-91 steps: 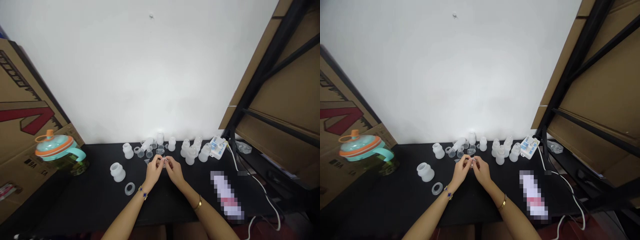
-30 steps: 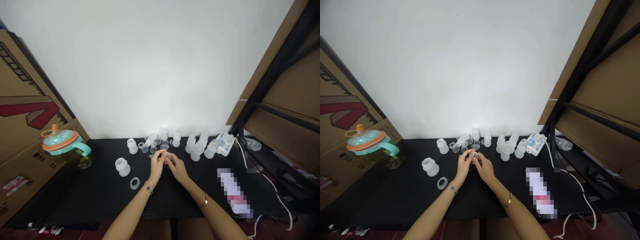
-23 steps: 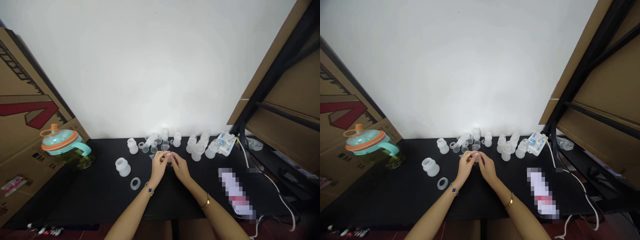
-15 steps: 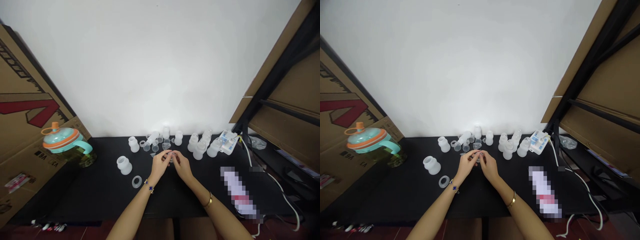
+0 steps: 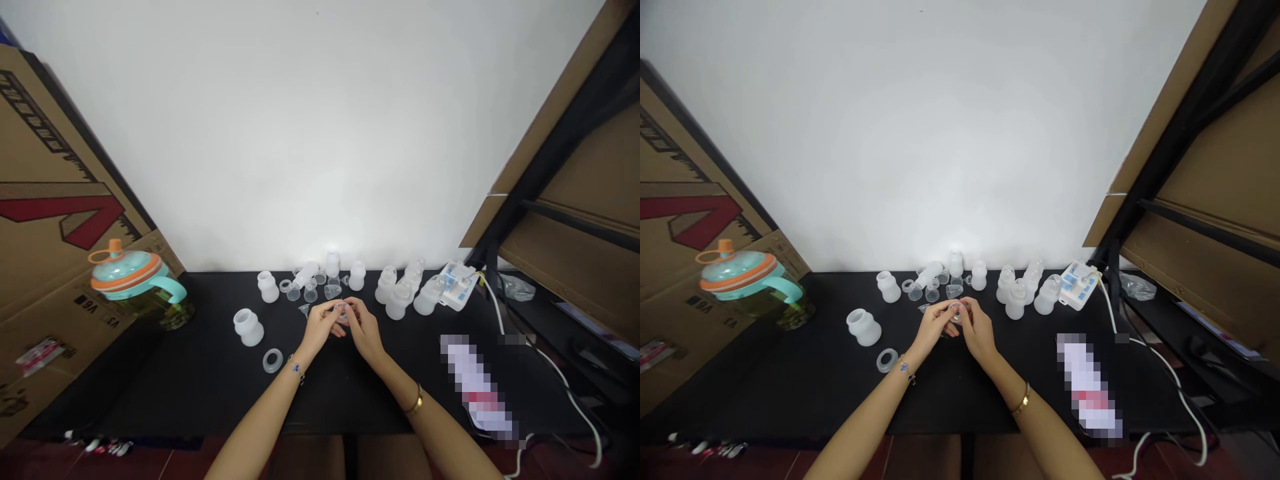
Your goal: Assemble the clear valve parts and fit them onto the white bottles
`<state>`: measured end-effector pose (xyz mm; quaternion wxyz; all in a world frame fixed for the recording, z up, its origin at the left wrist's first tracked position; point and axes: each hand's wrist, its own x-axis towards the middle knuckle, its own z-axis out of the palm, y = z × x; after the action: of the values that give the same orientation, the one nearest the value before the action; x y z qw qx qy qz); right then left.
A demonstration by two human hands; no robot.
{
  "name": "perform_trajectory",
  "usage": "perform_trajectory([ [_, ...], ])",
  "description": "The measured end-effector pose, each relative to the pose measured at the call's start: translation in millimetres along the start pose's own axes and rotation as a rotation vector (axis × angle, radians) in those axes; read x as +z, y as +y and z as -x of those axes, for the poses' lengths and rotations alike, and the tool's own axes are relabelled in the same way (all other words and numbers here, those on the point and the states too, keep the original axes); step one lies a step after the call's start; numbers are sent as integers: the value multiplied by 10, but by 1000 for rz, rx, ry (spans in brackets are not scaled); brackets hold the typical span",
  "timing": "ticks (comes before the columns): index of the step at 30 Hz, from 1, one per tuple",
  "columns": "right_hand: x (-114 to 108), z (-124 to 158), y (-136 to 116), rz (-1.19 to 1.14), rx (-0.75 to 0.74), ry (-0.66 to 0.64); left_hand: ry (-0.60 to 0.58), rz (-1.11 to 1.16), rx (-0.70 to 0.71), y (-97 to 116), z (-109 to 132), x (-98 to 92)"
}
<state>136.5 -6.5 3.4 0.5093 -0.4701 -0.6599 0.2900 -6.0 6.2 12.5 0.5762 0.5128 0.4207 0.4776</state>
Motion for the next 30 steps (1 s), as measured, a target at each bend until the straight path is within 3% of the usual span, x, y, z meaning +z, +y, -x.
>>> perform_trajectory([
  [17,17,-8,15,-79,35,10,64,32,62,-37,4,25],
  [30,2,-21,-34,-130,99,-57,137,16,111,-3,-5,-27],
])
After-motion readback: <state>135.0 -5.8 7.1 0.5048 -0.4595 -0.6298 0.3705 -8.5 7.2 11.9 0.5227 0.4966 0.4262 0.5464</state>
